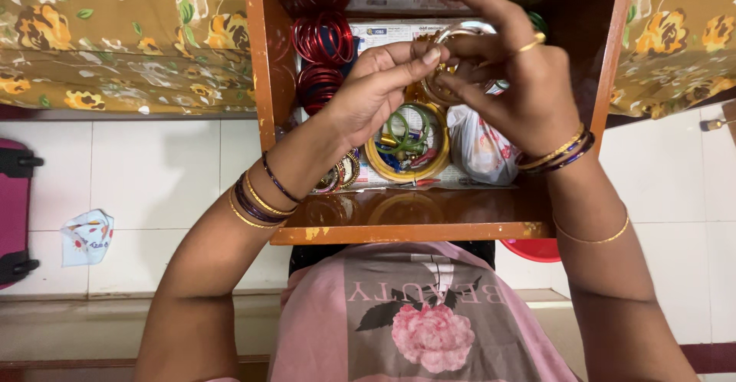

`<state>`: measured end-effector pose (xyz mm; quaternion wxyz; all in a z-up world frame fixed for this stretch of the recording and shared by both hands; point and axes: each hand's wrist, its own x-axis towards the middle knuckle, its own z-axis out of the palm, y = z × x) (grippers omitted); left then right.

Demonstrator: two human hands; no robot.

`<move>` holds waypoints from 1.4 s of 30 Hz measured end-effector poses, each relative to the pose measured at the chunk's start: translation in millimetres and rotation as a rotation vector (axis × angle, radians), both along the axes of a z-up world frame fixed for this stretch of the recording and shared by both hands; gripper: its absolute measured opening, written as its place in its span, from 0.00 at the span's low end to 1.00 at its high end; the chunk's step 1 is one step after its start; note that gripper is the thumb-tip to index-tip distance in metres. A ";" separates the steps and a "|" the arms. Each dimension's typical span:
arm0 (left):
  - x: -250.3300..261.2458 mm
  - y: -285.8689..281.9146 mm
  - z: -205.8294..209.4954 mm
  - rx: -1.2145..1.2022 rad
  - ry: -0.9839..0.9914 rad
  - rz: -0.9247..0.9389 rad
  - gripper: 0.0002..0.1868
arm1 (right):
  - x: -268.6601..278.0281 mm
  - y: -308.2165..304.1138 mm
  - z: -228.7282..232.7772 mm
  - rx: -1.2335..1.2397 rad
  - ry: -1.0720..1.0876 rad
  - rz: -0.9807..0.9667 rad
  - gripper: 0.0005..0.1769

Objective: The person organizes various bangles and jewelry items by picking them up from a red bucket and placing them into a wooden drawer, sometimes untangling or grouping them.

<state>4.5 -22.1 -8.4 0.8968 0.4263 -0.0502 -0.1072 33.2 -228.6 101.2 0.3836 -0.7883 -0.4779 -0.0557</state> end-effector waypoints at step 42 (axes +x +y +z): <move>-4.6 8.3 20.9 0.153 -0.054 0.083 0.13 | 32.2 -7.9 -31.0 -0.156 0.123 -0.069 0.08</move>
